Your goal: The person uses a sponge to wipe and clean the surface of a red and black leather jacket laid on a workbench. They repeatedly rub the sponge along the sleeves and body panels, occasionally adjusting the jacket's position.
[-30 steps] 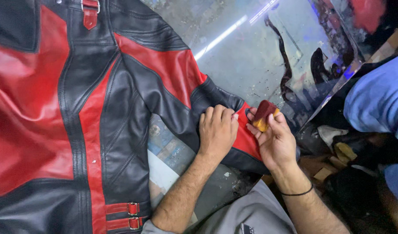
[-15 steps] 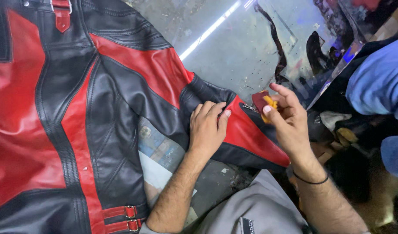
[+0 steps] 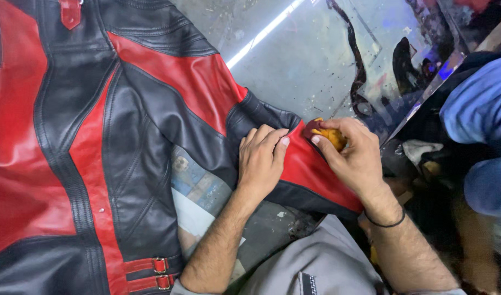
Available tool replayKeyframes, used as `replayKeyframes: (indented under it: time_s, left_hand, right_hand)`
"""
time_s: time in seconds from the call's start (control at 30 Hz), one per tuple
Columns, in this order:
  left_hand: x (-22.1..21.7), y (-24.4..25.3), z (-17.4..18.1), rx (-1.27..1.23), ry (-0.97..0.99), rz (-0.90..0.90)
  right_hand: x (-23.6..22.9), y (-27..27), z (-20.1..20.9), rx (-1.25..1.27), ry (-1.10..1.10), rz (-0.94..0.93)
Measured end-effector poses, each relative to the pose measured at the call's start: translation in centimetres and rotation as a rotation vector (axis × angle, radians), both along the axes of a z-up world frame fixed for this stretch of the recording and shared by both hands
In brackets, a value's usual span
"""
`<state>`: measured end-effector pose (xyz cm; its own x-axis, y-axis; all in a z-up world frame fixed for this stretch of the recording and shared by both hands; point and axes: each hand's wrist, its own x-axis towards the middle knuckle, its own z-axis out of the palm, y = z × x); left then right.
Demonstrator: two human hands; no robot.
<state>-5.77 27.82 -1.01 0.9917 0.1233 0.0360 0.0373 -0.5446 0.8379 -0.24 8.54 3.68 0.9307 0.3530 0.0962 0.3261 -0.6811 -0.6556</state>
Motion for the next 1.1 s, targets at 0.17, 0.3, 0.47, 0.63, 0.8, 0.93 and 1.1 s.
replayKeyframes:
  time_s: [0.17,0.3,0.47,0.63,0.8,0.93,1.1]
  left_hand:
    - [0.0,0.3,-0.1,-0.011,0.01,-0.034]
    - [-0.2,0.5,-0.2,-0.014,0.0,-0.054]
    - [-0.1,0.6,-0.3,-0.023,0.018,-0.049]
    - [0.0,0.5,-0.1,-0.008,0.03,-0.053]
    - [-0.1,0.5,0.1,-0.015,0.052,-0.041]
    - [0.0,0.4,0.1,-0.001,0.03,-0.041]
    - [-0.4,0.4,0.0,-0.003,0.04,-0.034]
  right_hand:
    - [-0.1,1.5,0.3,0.02,0.01,0.022]
    - [0.3,2.7,0.1,-0.106,-0.043,0.027]
    - [0.0,2.9,0.5,-0.056,-0.035,-0.096]
    - [-0.2,3.2,0.6,-0.161,-0.097,-0.061]
    - [-0.2,3.6,0.6,-0.046,0.001,-0.097]
    - [-0.4,3.5,0.5,-0.078,-0.062,-0.135]
    - [-0.6,3.3,0.0,-0.059,-0.009,-0.126]
